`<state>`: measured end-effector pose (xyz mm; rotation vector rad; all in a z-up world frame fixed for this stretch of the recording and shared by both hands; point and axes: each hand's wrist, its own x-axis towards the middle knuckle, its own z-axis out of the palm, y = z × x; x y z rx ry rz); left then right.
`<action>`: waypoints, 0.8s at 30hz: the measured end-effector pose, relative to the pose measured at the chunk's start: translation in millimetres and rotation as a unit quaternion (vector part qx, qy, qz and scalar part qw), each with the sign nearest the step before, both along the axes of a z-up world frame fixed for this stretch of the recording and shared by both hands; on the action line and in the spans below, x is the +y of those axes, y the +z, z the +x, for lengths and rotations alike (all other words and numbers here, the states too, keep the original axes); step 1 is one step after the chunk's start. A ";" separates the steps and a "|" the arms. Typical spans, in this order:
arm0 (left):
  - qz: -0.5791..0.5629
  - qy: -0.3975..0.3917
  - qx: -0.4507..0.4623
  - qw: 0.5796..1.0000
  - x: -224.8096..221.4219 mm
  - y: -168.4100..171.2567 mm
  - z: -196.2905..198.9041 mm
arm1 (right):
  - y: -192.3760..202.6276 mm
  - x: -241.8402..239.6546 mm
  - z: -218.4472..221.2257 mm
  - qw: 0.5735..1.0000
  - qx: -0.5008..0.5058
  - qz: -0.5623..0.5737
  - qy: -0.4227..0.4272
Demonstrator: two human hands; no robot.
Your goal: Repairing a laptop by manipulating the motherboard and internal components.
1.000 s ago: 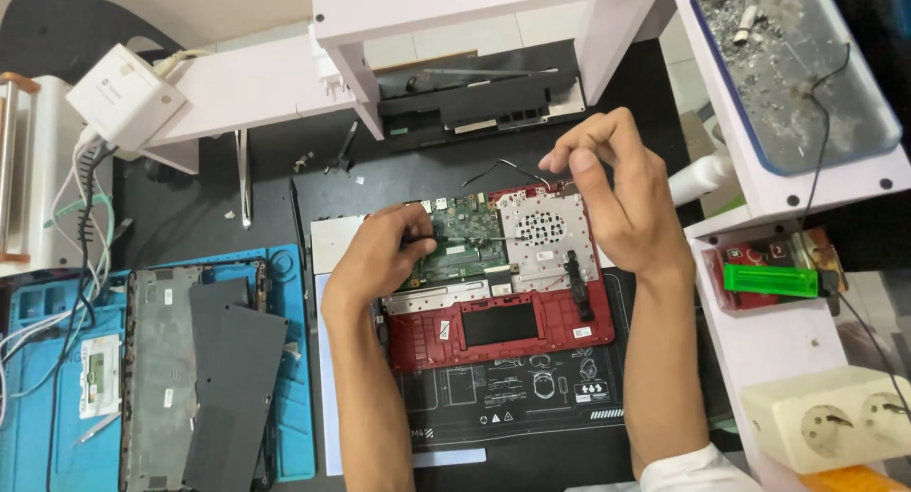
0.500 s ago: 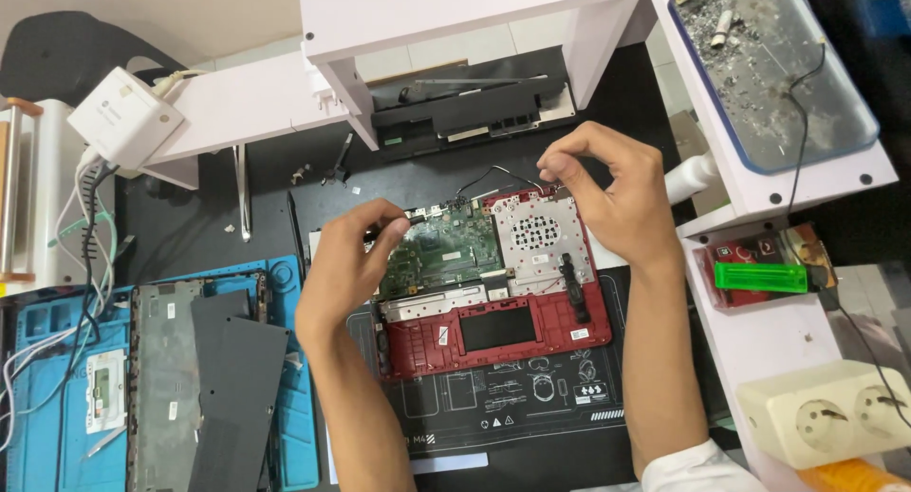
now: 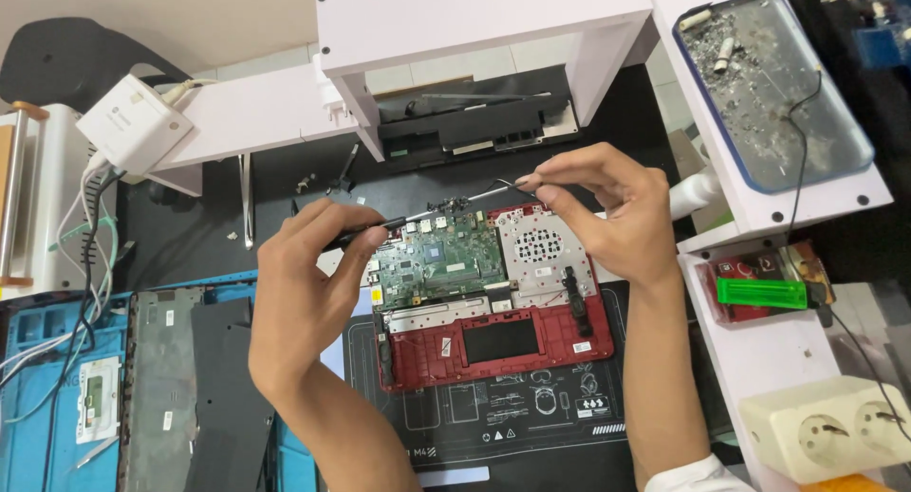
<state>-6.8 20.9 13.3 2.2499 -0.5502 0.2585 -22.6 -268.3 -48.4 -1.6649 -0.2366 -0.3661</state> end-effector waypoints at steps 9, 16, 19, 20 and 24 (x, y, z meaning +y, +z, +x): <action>0.020 0.002 -0.017 1.000 0.1 1.0 0.2 | -4.1 2.2 -3.4 0.993 -0.064 -0.093 -0.040; 0.019 -0.006 -0.012 1.000 0.9 3.3 6.0 | 2.7 3.5 -4.8 0.988 -0.068 -0.124 -0.061; 0.016 -0.009 -0.009 1.000 -0.4 2.7 7.6 | 2.8 2.2 -4.2 0.983 -0.064 -0.158 -0.067; 0.016 -0.006 -0.003 1.000 -0.9 2.6 7.6 | 2.4 2.1 -3.8 0.983 -0.071 -0.160 -0.063; 0.014 -0.006 0.006 1.000 -2.2 1.5 7.7 | 7.5 5.5 -3.4 0.978 -0.071 -0.184 -0.064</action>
